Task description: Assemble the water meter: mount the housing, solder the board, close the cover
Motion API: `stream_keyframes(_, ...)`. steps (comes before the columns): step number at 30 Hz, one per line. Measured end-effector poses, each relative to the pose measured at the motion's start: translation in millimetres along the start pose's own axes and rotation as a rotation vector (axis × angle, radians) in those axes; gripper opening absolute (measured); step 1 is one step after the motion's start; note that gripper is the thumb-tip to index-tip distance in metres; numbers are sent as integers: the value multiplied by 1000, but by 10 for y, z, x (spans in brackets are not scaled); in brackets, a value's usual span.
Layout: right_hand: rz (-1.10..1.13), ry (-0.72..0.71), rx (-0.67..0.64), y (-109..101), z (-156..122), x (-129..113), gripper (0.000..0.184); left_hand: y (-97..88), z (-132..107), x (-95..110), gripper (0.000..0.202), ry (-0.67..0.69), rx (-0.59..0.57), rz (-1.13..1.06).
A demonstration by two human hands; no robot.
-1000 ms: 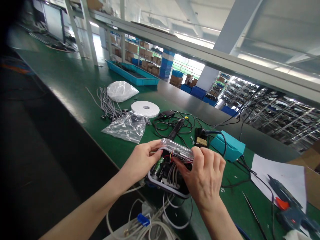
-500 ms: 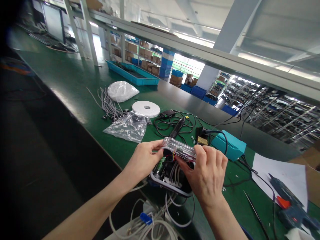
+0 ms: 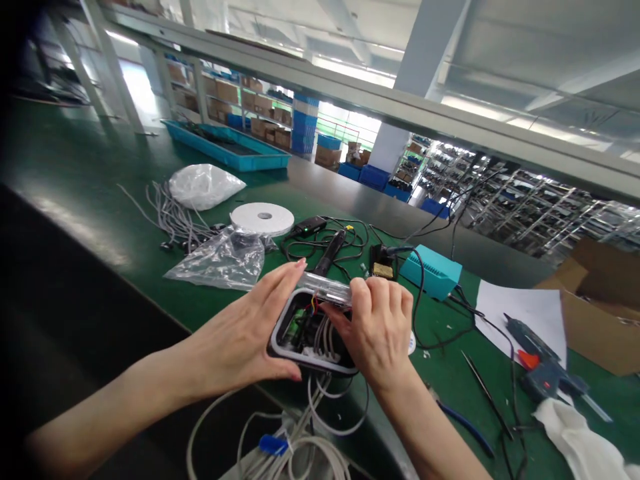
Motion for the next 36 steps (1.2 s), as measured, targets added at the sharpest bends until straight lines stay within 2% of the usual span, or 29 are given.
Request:
stream_keyframes(3, 12, -11, -18, -6, -6, -2, 41, 19, 24, -10, 138, 1, -18, 75)
stream_keyframes(8, 8, -55, -99, -6, -10, -11, 38, 14, -3, -25, 129, 2, -25, 121)
stream_keyframes(20, -1, -91, -118, -70, 31, -31, 28, 22, -26, -10, 112, -22, 6, 52)
stream_keyframes(23, 32, -120, -126, -88, -3, -37, 22, 31, -61, -1, 101, -19, 26, 2)
stream_keyframes(27, 146, -162, -219, -135, -55, -9, 18, 37, -107, 8, 89, 2, 65, -46)
stream_keyframes(29, 280, -156, -300, -189, -83, 39, 28, 41, -117, 7, 86, 3, 73, -51)
stream_keyframes(33, 546, -214, -450, -341, -156, 131, 70, 49, -122, -5, 80, 0, 78, -61)
stream_keyframes(36, 520, -250, -503, -384, -225, 145, 86, 46, -117, -15, 78, -3, 83, -67)
Point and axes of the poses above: each hand's wrist, its own z-axis towards the middle knuckle, its own y-axis out of the palm, x = y × z, the point moved 3 cm from there along z, towards the middle knuckle, and after that the axes turned 13 degrees about -z, right-handed, at the moved point
